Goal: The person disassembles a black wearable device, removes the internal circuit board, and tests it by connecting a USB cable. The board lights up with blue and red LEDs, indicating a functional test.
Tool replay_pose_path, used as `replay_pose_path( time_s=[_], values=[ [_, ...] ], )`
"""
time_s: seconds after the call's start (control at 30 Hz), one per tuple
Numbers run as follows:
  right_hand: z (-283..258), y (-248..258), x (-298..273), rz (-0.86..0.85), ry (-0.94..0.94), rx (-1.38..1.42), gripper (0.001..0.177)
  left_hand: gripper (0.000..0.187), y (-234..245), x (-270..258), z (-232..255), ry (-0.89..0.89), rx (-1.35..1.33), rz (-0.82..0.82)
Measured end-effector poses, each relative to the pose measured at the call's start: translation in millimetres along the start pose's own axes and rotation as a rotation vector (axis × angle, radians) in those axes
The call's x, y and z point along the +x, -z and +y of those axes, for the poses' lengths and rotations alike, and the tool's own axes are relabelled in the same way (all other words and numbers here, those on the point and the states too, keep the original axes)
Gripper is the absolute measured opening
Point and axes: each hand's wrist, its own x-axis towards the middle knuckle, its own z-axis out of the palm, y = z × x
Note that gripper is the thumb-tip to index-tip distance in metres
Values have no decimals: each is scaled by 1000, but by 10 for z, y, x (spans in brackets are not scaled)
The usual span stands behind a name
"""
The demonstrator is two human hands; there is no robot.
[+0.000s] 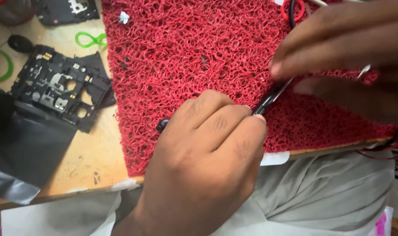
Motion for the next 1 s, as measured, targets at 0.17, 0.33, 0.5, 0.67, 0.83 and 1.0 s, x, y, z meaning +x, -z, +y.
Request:
replay_pose_path(
  time_s=[0.17, 0.33, 0.5, 0.67, 0.83, 1.0],
  values=[
    [-76, -75, -9, 44, 79, 69, 23, 22, -7, 11, -2, 4, -11, 7],
    [-47, -126, -6, 68, 173, 23, 23, 20, -37, 18, -12, 12, 4, 22],
    [-98, -178, -45, 83, 141, -16, 31, 19, -34, 15, -21, 0, 10, 17],
    [-152, -233, -85, 107, 41, -34, 23, 20, 5, 44, -54, -43, 6, -19],
    [-80, -214, -154, 63, 172, -99, 31, 15, 31, 42, -57, -72, 32, -36],
    [-79, -288, -229, 70, 130, -106, 35, 12, 3, 20, -29, -63, 53, -42]
  ],
)
